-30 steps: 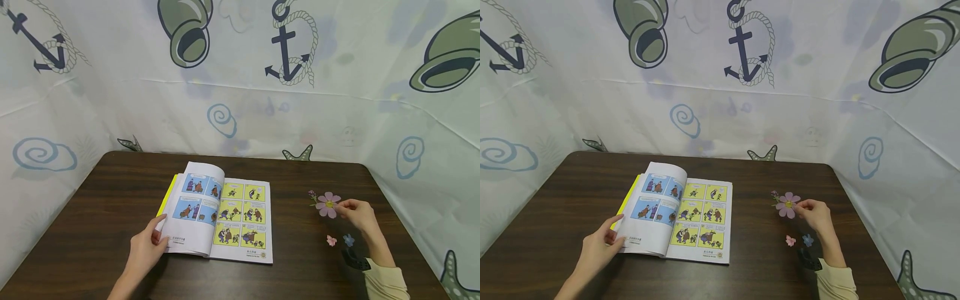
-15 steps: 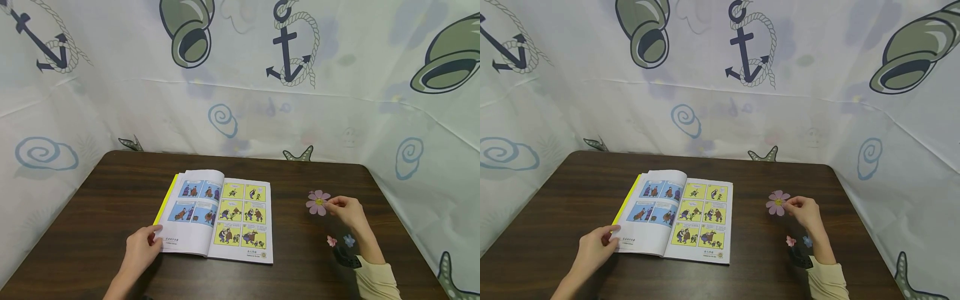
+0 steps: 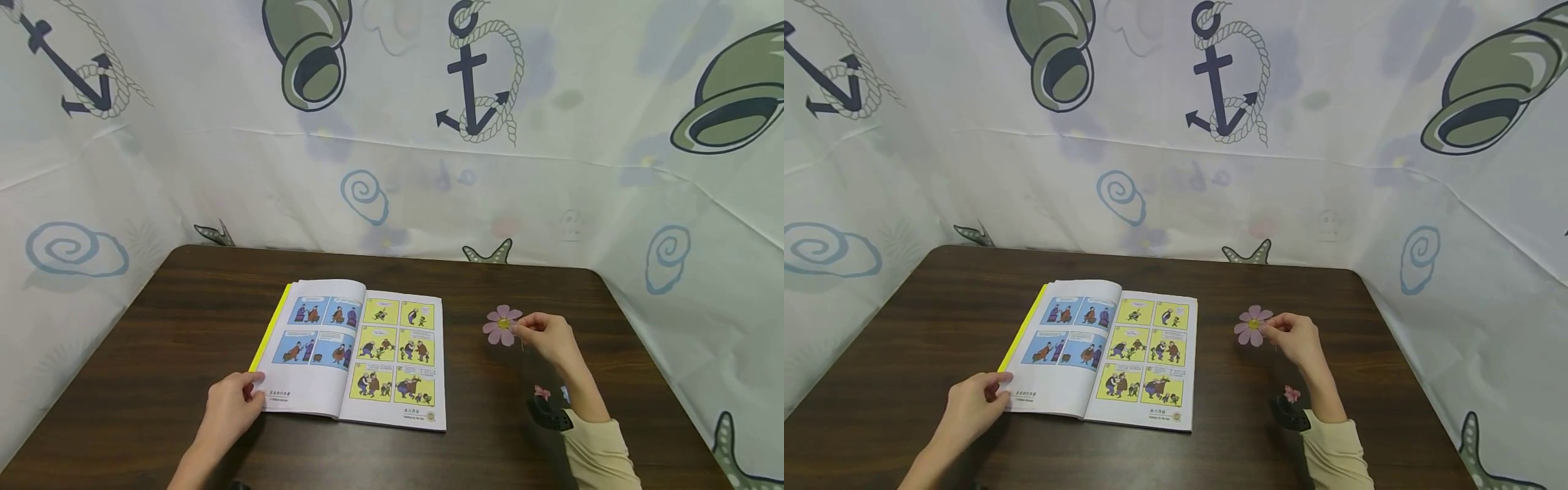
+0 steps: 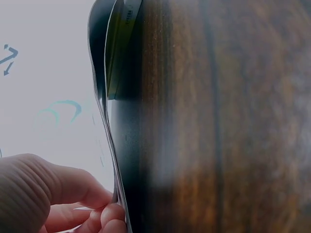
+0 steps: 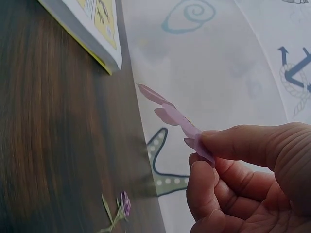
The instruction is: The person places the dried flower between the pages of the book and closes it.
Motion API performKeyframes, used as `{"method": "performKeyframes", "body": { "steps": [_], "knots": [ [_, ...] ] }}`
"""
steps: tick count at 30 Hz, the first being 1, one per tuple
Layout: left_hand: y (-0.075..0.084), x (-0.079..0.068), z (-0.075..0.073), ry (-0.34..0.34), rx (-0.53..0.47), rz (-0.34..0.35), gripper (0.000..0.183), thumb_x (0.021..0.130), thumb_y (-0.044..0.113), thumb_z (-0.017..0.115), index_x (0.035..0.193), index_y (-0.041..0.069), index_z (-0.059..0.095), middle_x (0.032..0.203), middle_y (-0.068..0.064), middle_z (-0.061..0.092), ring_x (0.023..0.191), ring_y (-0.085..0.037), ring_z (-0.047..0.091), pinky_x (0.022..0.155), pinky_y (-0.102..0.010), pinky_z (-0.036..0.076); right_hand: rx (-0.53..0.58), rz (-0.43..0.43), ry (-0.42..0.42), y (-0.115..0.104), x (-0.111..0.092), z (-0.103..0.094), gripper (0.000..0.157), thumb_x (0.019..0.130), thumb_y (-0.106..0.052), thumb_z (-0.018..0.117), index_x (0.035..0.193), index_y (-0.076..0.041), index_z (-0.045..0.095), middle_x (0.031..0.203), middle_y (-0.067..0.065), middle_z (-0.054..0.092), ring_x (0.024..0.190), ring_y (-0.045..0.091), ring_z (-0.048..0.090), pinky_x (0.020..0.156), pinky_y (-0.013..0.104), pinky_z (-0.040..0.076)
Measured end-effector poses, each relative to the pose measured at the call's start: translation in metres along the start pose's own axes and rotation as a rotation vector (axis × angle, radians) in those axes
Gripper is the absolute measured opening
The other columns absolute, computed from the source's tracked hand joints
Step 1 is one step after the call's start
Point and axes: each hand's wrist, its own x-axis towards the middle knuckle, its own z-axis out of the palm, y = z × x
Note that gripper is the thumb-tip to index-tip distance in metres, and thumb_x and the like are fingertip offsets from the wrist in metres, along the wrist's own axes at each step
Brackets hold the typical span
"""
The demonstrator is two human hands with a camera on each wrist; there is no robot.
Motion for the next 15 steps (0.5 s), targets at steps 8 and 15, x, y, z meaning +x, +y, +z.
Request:
{"method": "performKeyframes", "body": {
  "steps": [8,15],
  "knots": [
    [-0.001,0.0,0.003,-0.024,0.021,-0.017,0.028,0.074,-0.001,0.064,0.099,-0.014,0.066,0.063,-0.006,0.043,0.058,-0.019,0.042,0.049,-0.025,0.032,0.051,-0.031,-0.02,-0.01,0.005,0.01,0.02,0.085,-0.014,0.068,0.088,0.005,0.065,0.069,0.003,0.061,0.066,0.02,0.056,0.053,0.026,0.042],
    [-0.001,0.0,0.005,-0.023,0.031,-0.022,0.028,0.073,-0.001,0.066,0.099,-0.013,0.066,0.062,-0.005,0.042,0.056,-0.018,0.041,0.049,-0.025,0.032,0.056,-0.059,-0.029,-0.019,0.009,0.021,0.015,0.085,-0.012,0.067,0.086,0.003,0.066,0.067,0.002,0.059,0.068,0.024,0.057,0.058,0.028,0.042]
  ]
}}
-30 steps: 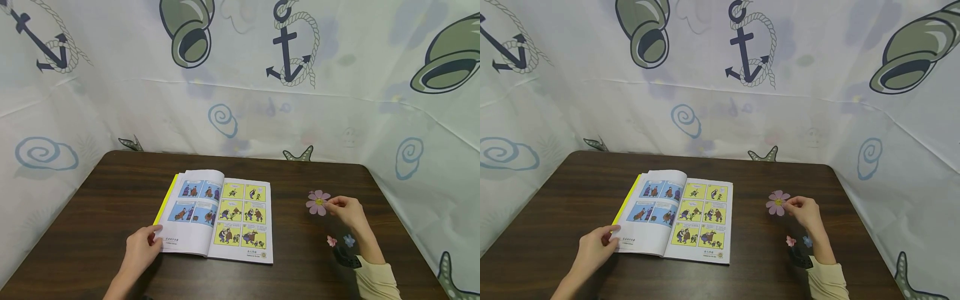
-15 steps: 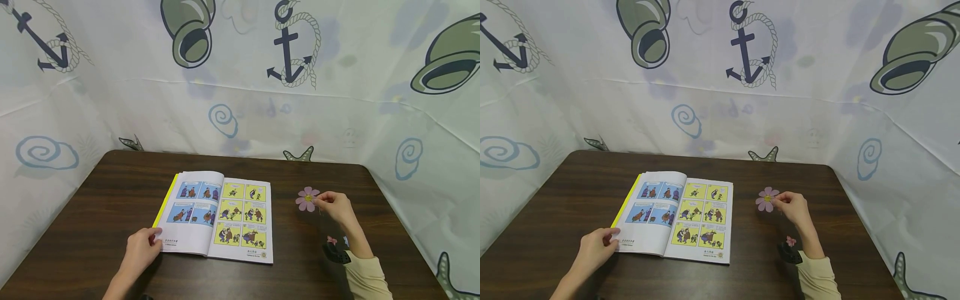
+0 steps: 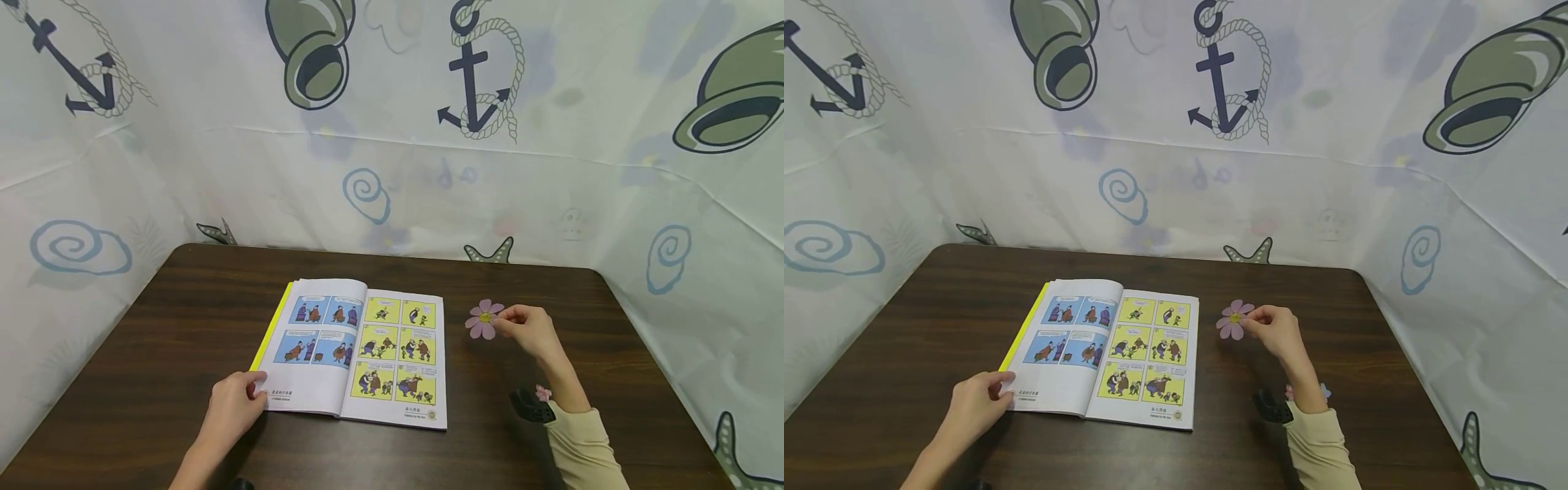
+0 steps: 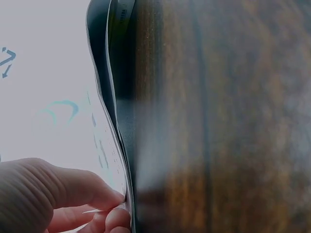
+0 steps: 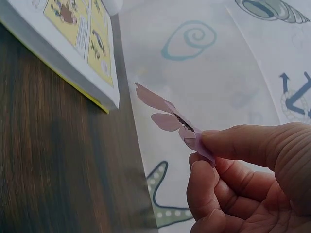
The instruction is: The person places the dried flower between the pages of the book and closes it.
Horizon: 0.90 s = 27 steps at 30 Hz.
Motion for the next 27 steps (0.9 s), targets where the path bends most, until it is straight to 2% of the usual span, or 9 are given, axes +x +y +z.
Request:
{"method": "performKeyframes", "body": {
  "steps": [5,11,15,18,22,27],
  "knots": [
    [-0.001,0.001,0.0,-0.007,0.012,0.007,0.029,0.073,0.0,0.067,0.099,-0.014,0.066,0.065,-0.007,0.045,0.06,-0.02,0.043,0.051,-0.027,0.035,0.015,-0.016,-0.013,-0.008,0.002,0.01,0.014,0.084,-0.01,0.068,0.085,0.004,0.066,0.066,0.002,0.059,0.066,0.023,0.058,0.058,0.028,0.043],
    [-0.001,0.0,0.001,0.051,0.03,0.056,0.026,0.069,-0.004,0.07,0.093,-0.014,0.067,0.091,-0.023,0.051,0.078,-0.031,0.048,0.063,-0.039,0.046,0.024,-0.011,-0.031,-0.018,0.004,0.027,0.01,0.084,-0.007,0.068,0.083,0.003,0.066,0.068,0.005,0.059,0.066,0.024,0.058,0.057,0.027,0.044],
    [-0.001,0.001,0.0,0.031,0.024,0.088,0.028,0.069,-0.005,0.07,0.095,-0.014,0.066,0.095,-0.023,0.053,0.079,-0.031,0.05,0.069,-0.042,0.049,0.024,-0.017,-0.047,-0.024,0.005,0.039,0.009,0.083,-0.007,0.068,0.083,0.002,0.066,0.069,0.005,0.06,0.064,0.021,0.057,0.055,0.026,0.043],
    [-0.004,0.002,0.0,0.017,0.004,0.125,0.029,0.07,-0.006,0.07,0.097,-0.013,0.066,0.093,-0.02,0.055,0.074,-0.026,0.051,0.067,-0.04,0.05,0.025,-0.032,-0.06,-0.027,0.006,0.046,0.009,0.083,-0.006,0.069,0.082,0.002,0.066,0.068,0.005,0.059,0.063,0.021,0.056,0.053,0.026,0.042],
    [-0.01,0.003,0.001,0.043,-0.028,0.182,0.028,0.068,-0.007,0.072,0.096,-0.009,0.068,0.088,-0.014,0.057,0.071,-0.02,0.049,0.064,-0.033,0.049,0.027,-0.046,-0.075,-0.029,0.005,0.053,0.008,0.082,-0.006,0.069,0.081,0.001,0.066,0.067,0.004,0.059,0.063,0.021,0.055,0.052,0.025,0.039],
    [-0.016,0.003,0.001,0.041,-0.079,0.184,0.029,0.068,-0.004,0.076,0.097,-0.008,0.069,0.088,-0.012,0.058,0.07,-0.017,0.048,0.06,-0.025,0.045,0.022,-0.046,-0.1,-0.036,0.003,0.062,0.007,0.082,-0.007,0.07,0.081,-0.001,0.066,0.066,0.004,0.058,0.06,0.018,0.053,0.052,0.025,0.038]
  ]
}}
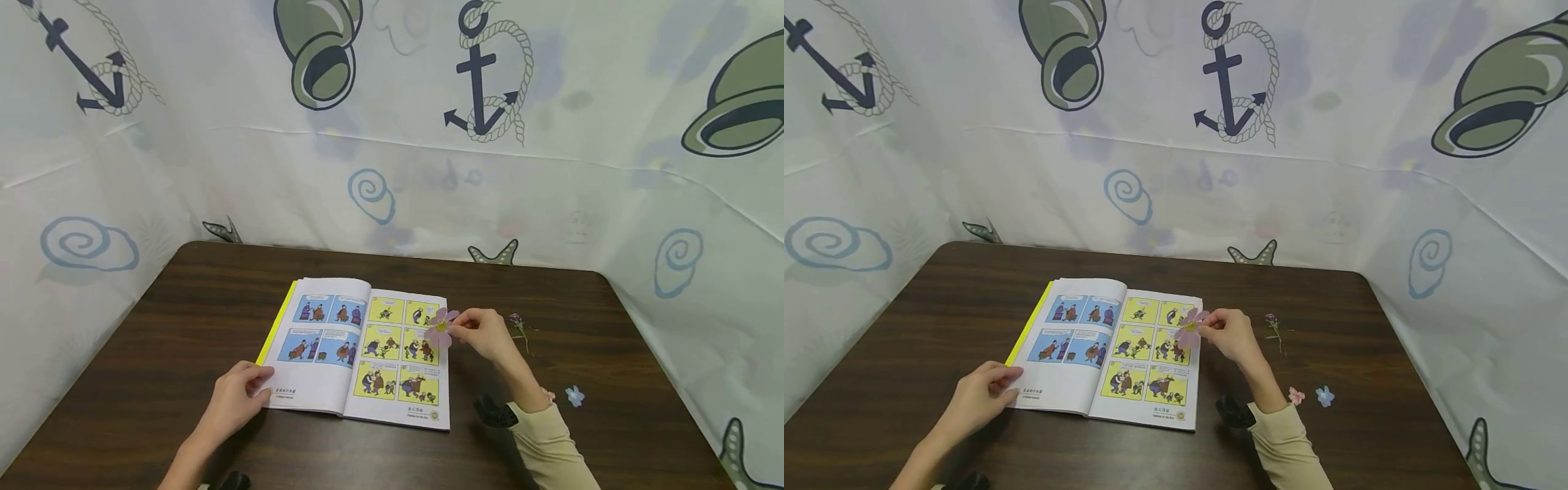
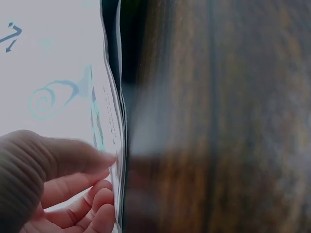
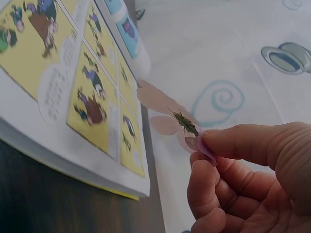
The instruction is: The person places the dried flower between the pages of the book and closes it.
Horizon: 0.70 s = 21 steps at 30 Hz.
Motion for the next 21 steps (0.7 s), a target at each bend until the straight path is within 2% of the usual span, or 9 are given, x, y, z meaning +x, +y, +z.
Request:
{"method": "performKeyframes", "body": {
  "steps": [6,15,21],
  "knots": [
    [0.0,0.0,-0.001,-0.028,-0.005,-0.033,0.035,0.069,0.005,0.08,0.099,-0.009,0.068,0.093,-0.014,0.059,0.072,-0.018,0.049,0.062,-0.025,0.046,0.011,-0.015,-0.03,-0.009,-0.001,0.013,0.006,0.082,-0.006,0.07,0.081,-0.001,0.066,0.068,0.004,0.057,0.061,0.016,0.05,0.055,0.026,0.041],
    [0.001,0.001,0.0,-0.033,-0.013,-0.04,0.036,0.069,0.005,0.08,0.099,-0.01,0.068,0.093,-0.014,0.059,0.072,-0.019,0.049,0.062,-0.024,0.045,0.038,-0.043,-0.072,-0.021,0.001,0.033,0.007,0.081,-0.007,0.071,0.077,-0.004,0.066,0.067,0.002,0.057,0.061,0.016,0.049,0.055,0.026,0.041],
    [0.001,0.001,0.0,-0.037,-0.017,-0.057,0.036,0.069,0.005,0.08,0.1,-0.01,0.068,0.093,-0.014,0.059,0.073,-0.019,0.049,0.063,-0.024,0.046,0.075,-0.064,-0.126,-0.024,0.001,0.043,0.008,0.082,-0.007,0.069,0.077,-0.002,0.065,0.067,0.007,0.06,0.062,0.027,0.059,0.056,0.028,0.047]
  ]
}}
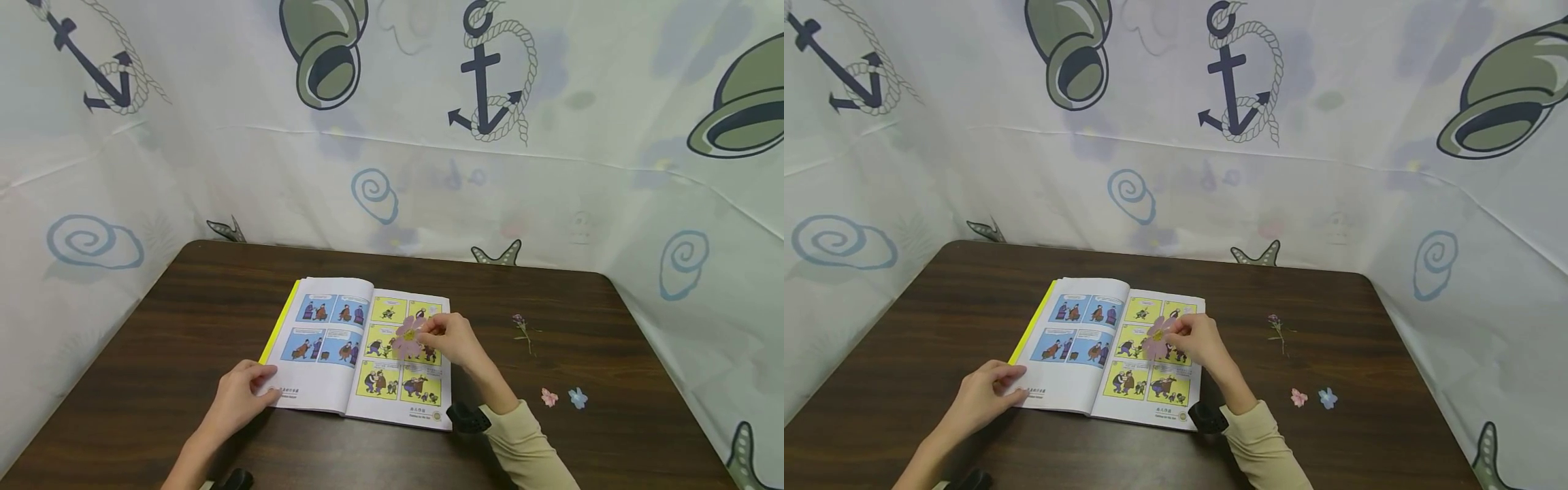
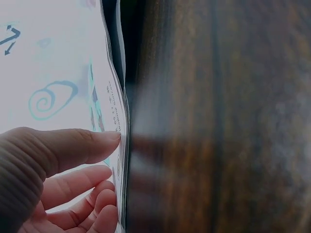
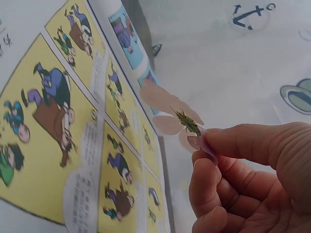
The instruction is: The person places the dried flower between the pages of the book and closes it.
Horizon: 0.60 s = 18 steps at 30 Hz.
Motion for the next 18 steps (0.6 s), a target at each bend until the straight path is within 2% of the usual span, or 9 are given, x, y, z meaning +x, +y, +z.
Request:
{"method": "performKeyframes", "body": {
  "steps": [8,18],
  "knots": [
    [0.001,0.0,0.0,-0.008,-0.006,-0.013,0.037,0.07,0.006,0.08,0.101,-0.01,0.067,0.094,-0.015,0.059,0.073,-0.019,0.05,0.063,-0.024,0.046,-0.04,-0.017,-0.012,0.001,0.002,0.011,0.01,0.082,-0.007,0.069,0.075,-0.003,0.065,0.064,0.001,0.056,0.058,0.013,0.049,0.054,0.024,0.042],
    [0.0,-0.001,0.001,-0.007,-0.001,-0.028,0.038,0.07,0.006,0.08,0.102,-0.01,0.067,0.095,-0.015,0.058,0.074,-0.02,0.05,0.065,-0.025,0.047,-0.072,-0.029,-0.031,0.007,0.003,0.019,0.01,0.082,-0.007,0.069,0.074,-0.003,0.064,0.063,0.0,0.055,0.056,0.012,0.049,0.052,0.023,0.041]
  ]
}}
